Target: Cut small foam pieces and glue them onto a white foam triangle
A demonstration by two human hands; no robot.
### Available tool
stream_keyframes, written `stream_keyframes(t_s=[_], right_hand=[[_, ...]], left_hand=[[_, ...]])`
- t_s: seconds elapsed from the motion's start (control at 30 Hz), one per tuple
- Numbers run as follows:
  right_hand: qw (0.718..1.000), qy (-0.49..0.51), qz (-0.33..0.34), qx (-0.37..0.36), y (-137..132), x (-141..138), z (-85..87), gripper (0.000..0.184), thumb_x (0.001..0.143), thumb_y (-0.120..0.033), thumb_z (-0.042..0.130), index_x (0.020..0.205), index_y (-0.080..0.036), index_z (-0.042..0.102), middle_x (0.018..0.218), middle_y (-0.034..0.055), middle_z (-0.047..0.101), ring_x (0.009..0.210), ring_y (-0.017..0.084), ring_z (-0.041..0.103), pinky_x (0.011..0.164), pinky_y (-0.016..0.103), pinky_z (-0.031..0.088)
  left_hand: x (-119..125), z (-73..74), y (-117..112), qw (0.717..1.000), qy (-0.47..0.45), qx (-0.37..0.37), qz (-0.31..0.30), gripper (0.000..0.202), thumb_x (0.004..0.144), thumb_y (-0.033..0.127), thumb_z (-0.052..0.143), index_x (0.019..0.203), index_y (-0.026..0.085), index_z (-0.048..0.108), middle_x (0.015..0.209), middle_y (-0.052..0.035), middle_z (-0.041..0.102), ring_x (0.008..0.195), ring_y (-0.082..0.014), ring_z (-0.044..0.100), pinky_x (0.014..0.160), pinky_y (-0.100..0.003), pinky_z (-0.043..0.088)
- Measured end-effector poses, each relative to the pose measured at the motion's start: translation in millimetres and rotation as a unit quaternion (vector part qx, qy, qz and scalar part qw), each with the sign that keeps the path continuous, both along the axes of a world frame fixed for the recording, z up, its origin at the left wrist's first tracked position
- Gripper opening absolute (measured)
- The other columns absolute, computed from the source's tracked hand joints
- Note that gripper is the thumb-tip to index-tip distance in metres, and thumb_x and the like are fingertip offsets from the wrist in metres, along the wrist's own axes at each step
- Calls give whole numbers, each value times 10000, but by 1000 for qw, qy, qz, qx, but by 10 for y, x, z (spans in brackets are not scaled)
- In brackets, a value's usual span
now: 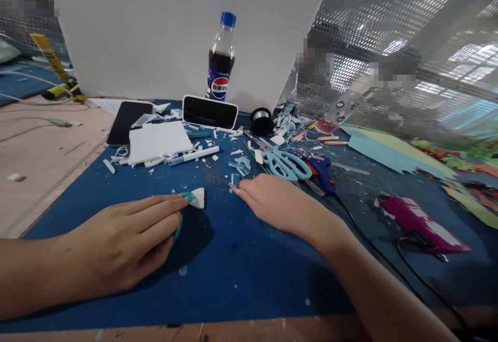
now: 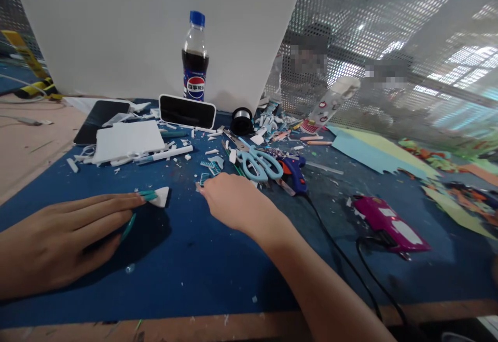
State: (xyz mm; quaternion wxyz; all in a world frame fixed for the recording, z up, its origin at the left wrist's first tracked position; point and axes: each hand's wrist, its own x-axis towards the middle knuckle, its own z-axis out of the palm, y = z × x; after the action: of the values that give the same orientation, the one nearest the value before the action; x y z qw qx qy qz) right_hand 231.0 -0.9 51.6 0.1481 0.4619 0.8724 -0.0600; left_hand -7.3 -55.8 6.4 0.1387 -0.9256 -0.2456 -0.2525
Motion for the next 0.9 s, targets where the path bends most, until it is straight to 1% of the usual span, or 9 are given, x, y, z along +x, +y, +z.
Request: stream_keyframes(t_s=[0.13, 0.23, 0.33, 0.47, 0.67, 0.77, 0.9], right_hand=[[1000, 6, 4, -8, 50, 70, -2, 371, 984, -266, 323, 848, -126, 638, 785, 94, 663, 679, 183, 591, 573, 279, 372], [1000, 14, 8, -17, 68, 110, -7, 363, 973, -265, 348, 797, -133, 637, 753, 86, 651, 631, 166, 567, 560, 276, 365], [999, 22, 7, -30, 70, 122, -8, 386, 972, -284, 348, 748, -146, 630, 732, 79, 644, 594, 154, 548, 551, 274, 355], [999, 9, 13, -30, 73, 109, -2, 364, 964, -283, 361, 756, -153, 631, 729, 67, 645, 583, 152, 535, 531, 272, 336], [1000, -20, 21, -7, 65, 60, 9, 337, 953, -268, 385, 785, -137, 646, 719, 70, 646, 546, 139, 522, 497, 263, 300], [998, -36, 49, 29, 40, 30, -22, 318, 943, -243, 395, 790, -139, 653, 717, 72, 655, 553, 148, 540, 500, 267, 272], [993, -53, 86, 61, -3, -1, -69, 306, 935, -212, 389, 806, -145, 658, 654, 60, 651, 510, 146, 531, 482, 275, 205]], left_hand=[[-1, 2, 4, 1000, -1, 7, 4, 240, 917, 115, 362, 843, 117, 590, 948, -122, 723, 907, -183, 701, 870, -267, 569], [8, 6, 4, 1000, -2, 11, 0, 245, 914, 122, 363, 841, 123, 597, 936, -109, 727, 893, -178, 704, 852, -256, 579], [9, 3, 4, 1000, -7, 6, -1, 246, 910, 123, 372, 820, 125, 601, 943, -115, 727, 896, -182, 703, 851, -259, 580], [-3, -9, 3, 1000, -7, -1, -2, 232, 902, 110, 387, 822, 112, 604, 949, -128, 722, 916, -189, 698, 868, -262, 570], [-18, -20, -4, 1000, 0, -3, 0, 224, 907, 116, 391, 842, 104, 604, 978, -140, 716, 920, -199, 695, 872, -276, 567], [-14, -12, -1, 1000, -5, 0, -2, 221, 907, 111, 388, 844, 106, 600, 966, -134, 717, 915, -188, 695, 874, -262, 563], [-6, -8, -1, 1000, -12, 0, -7, 224, 901, 107, 389, 814, 114, 595, 943, -127, 720, 912, -185, 694, 875, -258, 561]])
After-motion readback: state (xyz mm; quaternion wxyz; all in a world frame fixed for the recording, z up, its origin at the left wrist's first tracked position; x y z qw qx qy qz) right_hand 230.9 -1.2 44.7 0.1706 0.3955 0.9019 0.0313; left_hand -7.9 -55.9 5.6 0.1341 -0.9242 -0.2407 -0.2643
